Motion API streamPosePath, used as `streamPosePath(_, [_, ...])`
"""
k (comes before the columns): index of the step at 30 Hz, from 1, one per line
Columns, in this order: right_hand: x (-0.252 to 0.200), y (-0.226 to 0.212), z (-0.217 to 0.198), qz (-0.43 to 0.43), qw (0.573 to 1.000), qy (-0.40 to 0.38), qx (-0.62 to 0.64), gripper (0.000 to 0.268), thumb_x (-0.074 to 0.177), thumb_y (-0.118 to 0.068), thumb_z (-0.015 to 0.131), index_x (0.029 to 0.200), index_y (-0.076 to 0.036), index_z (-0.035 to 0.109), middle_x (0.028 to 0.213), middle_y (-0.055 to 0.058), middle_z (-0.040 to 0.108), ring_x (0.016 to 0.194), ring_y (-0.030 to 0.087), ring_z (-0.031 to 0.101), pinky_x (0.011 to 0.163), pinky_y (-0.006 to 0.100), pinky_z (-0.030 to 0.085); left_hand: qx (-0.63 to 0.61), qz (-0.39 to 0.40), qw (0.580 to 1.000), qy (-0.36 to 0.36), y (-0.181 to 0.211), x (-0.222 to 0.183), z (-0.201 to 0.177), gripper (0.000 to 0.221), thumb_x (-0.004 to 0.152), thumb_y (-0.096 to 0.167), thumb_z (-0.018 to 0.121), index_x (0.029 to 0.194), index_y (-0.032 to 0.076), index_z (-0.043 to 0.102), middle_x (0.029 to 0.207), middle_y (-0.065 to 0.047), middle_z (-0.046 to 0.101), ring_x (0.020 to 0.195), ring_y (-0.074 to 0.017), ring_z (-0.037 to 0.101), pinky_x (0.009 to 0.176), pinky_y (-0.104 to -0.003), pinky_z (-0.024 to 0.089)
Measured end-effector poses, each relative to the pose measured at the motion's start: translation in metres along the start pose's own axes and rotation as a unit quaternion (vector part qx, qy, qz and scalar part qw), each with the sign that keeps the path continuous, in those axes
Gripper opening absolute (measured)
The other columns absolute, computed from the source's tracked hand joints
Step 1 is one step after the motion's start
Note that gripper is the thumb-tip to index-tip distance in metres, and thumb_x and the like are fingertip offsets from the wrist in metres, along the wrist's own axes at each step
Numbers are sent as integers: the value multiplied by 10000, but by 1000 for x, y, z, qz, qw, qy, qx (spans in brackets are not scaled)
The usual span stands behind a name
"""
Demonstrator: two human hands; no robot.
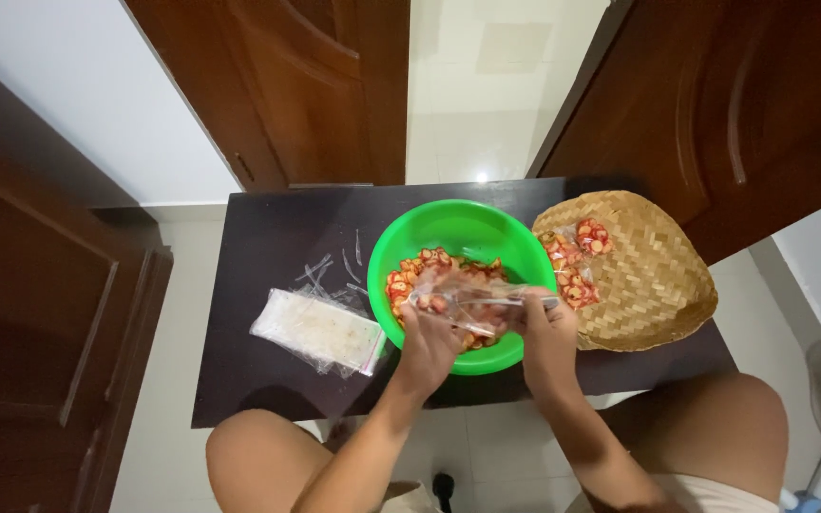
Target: A person is scooping sliced food items from a green bowl into small plastic bags using a spoon while sitting on the floor.
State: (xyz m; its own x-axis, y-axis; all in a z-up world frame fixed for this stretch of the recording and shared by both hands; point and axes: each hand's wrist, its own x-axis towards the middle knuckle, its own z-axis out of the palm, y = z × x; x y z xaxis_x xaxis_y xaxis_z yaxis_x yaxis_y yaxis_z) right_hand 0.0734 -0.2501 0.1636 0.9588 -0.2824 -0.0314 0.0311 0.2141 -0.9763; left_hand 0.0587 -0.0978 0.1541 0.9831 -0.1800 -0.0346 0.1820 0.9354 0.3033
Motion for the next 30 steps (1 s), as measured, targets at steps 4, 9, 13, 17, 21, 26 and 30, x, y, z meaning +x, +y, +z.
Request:
streamPosePath(4, [-17, -18, 20, 16, 1000, -2, -12, 156, 976, -86, 580, 914, 11, 686, 711, 171, 694, 588, 211, 697, 542, 325, 610, -22, 90, 992, 87, 31, -22, 81, 512, 928, 687, 497, 774, 208, 595, 810, 28, 671, 847, -201, 708, 915, -415, 585])
streamPosePath(9, [-16, 4, 13, -38, 992, -13, -121, 186, 990, -82, 602, 868, -38, 734, 579, 78, 581, 541, 134, 576, 486, 273, 506, -107, 91, 969, 204, 15, 4, 9, 368, 1012, 498, 551, 1021, 167, 711, 990, -143, 761, 1040, -441, 713, 975, -660, 563])
streamPosePath(13, [-16, 4, 13, 6, 1000, 23, -13, 200, 1004, -77, 574, 947, 57, 711, 713, 191, 677, 589, 247, 682, 578, 367, 626, -72, 87, 978, 175, 2, 29, -80, 420, 1058, 519, 402, 1259, 223, 623, 1300, -202, 673, 1244, -433, 615, 988, -702, 497])
streamPosePath(17, [-12, 13, 12, -18, 1000, 17, 12, 220, 1030, -92, 572, 957, 63, 709, 727, 198, 694, 610, 254, 713, 586, 388, 639, -84, 100, 982, 135, 7, 18, -42, 450, 1040, 536, 389, 1348, 261, 569, 1423, -228, 598, 1312, -458, 560, 1031, -665, 474])
streamPosePath(21, [-13, 15, 13, -13, 1000, -14, -14, 179, 992, -64, 619, 896, 53, 715, 624, 182, 630, 511, 284, 693, 508, 387, 627, -86, 92, 980, 154, 10, 17, -32, 474, 1071, 493, 332, 1464, 256, 451, 1401, -208, 604, 1282, -437, 573, 1040, -696, 449])
streamPosePath(26, [-21, 0, 21, -24, 1000, -3, -12, 190, 1022, -54, 568, 968, 61, 709, 736, 191, 660, 617, 246, 695, 582, 398, 644, -26, 104, 984, 140, 13, 18, -30, 515, 1082, 437, 272, 1567, 264, 267, 1561, -195, 460, 1343, -386, 534, 1097, -640, 428])
streamPosePath(30, [-27, -1, 24, -63, 996, 7, -56, 226, 1046, -109, 567, 964, 24, 729, 764, 143, 681, 645, 190, 656, 612, 379, 619, -32, 91, 987, 127, 11, 18, -31, 540, 1078, 453, 199, 1596, 297, 205, 1604, -215, 388, 1386, -401, 490, 1127, -642, 397])
